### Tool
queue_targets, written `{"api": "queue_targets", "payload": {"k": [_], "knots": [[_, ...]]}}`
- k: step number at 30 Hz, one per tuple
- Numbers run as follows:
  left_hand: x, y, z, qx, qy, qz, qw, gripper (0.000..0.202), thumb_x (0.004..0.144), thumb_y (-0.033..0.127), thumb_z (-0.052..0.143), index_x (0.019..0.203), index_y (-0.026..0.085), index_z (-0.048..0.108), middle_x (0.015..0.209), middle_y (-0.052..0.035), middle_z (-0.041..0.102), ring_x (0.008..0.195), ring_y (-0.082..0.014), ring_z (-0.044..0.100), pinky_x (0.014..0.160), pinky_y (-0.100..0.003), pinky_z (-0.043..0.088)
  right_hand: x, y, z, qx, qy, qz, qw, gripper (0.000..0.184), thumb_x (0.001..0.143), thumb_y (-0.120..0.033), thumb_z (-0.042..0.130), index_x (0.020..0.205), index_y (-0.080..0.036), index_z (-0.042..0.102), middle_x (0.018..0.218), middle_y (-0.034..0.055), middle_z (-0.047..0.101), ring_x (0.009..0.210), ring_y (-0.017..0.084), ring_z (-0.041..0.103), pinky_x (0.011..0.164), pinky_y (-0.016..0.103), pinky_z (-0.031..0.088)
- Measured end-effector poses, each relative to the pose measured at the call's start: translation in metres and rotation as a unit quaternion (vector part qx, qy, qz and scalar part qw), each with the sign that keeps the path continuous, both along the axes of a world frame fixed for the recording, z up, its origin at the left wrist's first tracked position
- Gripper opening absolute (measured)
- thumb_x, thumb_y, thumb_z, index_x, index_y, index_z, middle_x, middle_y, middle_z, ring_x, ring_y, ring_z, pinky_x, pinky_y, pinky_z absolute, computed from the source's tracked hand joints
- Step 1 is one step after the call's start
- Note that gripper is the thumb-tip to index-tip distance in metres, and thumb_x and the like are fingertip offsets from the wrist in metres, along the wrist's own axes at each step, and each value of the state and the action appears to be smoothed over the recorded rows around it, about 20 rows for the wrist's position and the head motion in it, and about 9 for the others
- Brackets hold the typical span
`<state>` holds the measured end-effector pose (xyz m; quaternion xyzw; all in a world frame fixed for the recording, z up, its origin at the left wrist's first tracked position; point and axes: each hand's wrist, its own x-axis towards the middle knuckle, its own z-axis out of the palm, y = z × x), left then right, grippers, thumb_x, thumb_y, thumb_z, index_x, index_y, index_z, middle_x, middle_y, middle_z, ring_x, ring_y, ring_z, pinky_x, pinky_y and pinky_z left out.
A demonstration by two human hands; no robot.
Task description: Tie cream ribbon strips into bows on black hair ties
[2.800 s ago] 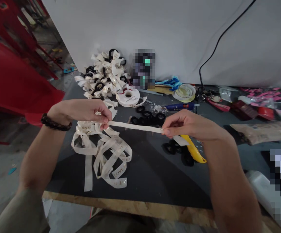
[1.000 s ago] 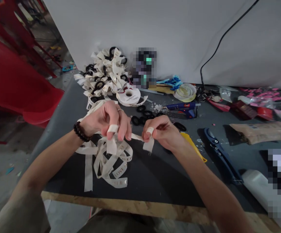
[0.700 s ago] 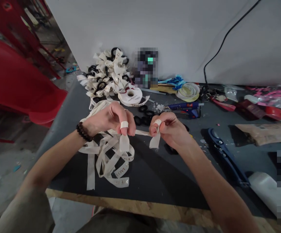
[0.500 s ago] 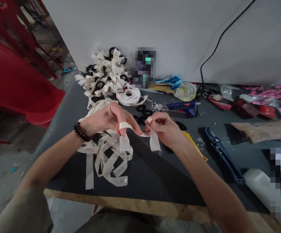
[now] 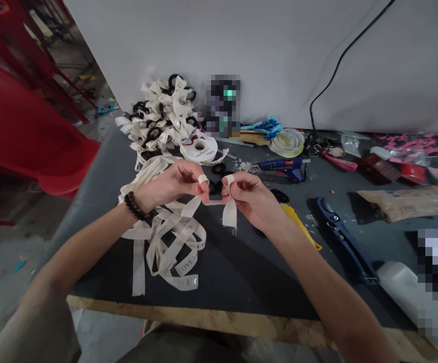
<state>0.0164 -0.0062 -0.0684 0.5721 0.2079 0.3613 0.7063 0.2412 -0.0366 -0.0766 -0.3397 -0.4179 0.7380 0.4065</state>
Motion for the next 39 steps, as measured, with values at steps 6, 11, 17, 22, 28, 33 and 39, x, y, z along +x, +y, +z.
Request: {"api": "queue_targets", "payload": {"k": [6, 11, 17, 22, 28, 33, 39], "knots": [[0.004, 0.003, -0.004, 0.003, 0.016, 0.005, 1.000, 0.052, 0.075, 0.066, 0.097, 0.077, 0.019, 0.076, 0.064, 0.0012, 0.074, 0.063, -0.0125, 0.074, 0.065, -0.023, 0.057, 0.002, 0.005, 0.003, -0.023, 0.011, -0.075, 0.997, 0.037, 0.058, -0.047, 0.109, 0.074, -0.031, 0.079, 0.081, -0.0068, 0.073, 0.069, 0.011, 0.067, 0.073, 0.028, 0.064], [0.002, 0.003, -0.005, -0.015, 0.022, 0.021, 0.999, 0.056, 0.072, 0.068, 0.099, 0.077, 0.019, 0.074, 0.066, 0.0005, 0.075, 0.064, -0.0133, 0.074, 0.068, -0.025, 0.058, 0.000, 0.004, 0.004, -0.041, 0.024, -0.086, 0.995, 0.039, 0.055, -0.038, 0.110, 0.070, -0.030, 0.075, 0.079, -0.0084, 0.068, 0.068, 0.010, 0.064, 0.074, 0.028, 0.064], [0.006, 0.004, -0.007, -0.021, 0.022, 0.023, 0.999, 0.053, 0.074, 0.065, 0.099, 0.081, 0.019, 0.073, 0.070, 0.0022, 0.074, 0.066, -0.0099, 0.070, 0.067, -0.021, 0.054, -0.001, 0.007, -0.003, -0.013, 0.007, -0.099, 0.995, 0.040, 0.066, -0.037, 0.104, 0.076, -0.028, 0.066, 0.079, -0.0075, 0.064, 0.073, 0.012, 0.065, 0.072, 0.027, 0.062], [0.010, 0.000, -0.006, -0.013, 0.007, 0.030, 0.999, 0.051, 0.080, 0.060, 0.097, 0.082, 0.020, 0.067, 0.070, 0.0040, 0.070, 0.065, -0.0085, 0.064, 0.065, -0.020, 0.051, -0.002, 0.007, -0.006, -0.008, -0.021, -0.086, 0.996, 0.049, 0.064, -0.037, 0.104, 0.079, -0.028, 0.058, 0.070, -0.0075, 0.060, 0.075, 0.016, 0.068, 0.071, 0.029, 0.063], [0.015, -0.005, -0.006, -0.009, -0.011, -0.008, 1.000, 0.051, 0.087, 0.061, 0.092, 0.089, 0.023, 0.058, 0.072, 0.0058, 0.064, 0.065, -0.0087, 0.059, 0.065, -0.021, 0.048, -0.004, 0.005, -0.007, 0.005, -0.031, -0.058, 0.998, 0.043, 0.067, -0.045, 0.102, 0.090, -0.028, 0.071, 0.068, -0.0063, 0.064, 0.077, 0.018, 0.072, 0.073, 0.032, 0.064], [0.012, -0.006, -0.006, 0.009, 0.010, -0.033, 0.999, 0.051, 0.090, 0.062, 0.089, 0.100, 0.025, 0.054, 0.073, 0.0055, 0.062, 0.066, -0.0111, 0.058, 0.067, -0.025, 0.050, -0.009, 0.000, -0.005, 0.001, -0.019, -0.046, 0.999, 0.041, 0.064, -0.052, 0.105, 0.075, -0.027, 0.074, 0.074, -0.0045, 0.071, 0.072, 0.016, 0.069, 0.075, 0.033, 0.065], [0.007, -0.004, 0.002, -0.016, 0.035, -0.055, 0.998, 0.058, 0.081, 0.053, 0.098, 0.110, 0.025, 0.056, 0.072, 0.0061, 0.066, 0.065, -0.0124, 0.067, 0.066, -0.024, 0.053, -0.007, -0.001, -0.001, 0.015, -0.014, -0.036, 0.999, 0.034, 0.068, -0.047, 0.102, 0.076, -0.027, 0.075, 0.077, -0.0044, 0.072, 0.072, 0.015, 0.067, 0.074, 0.031, 0.061]]}}
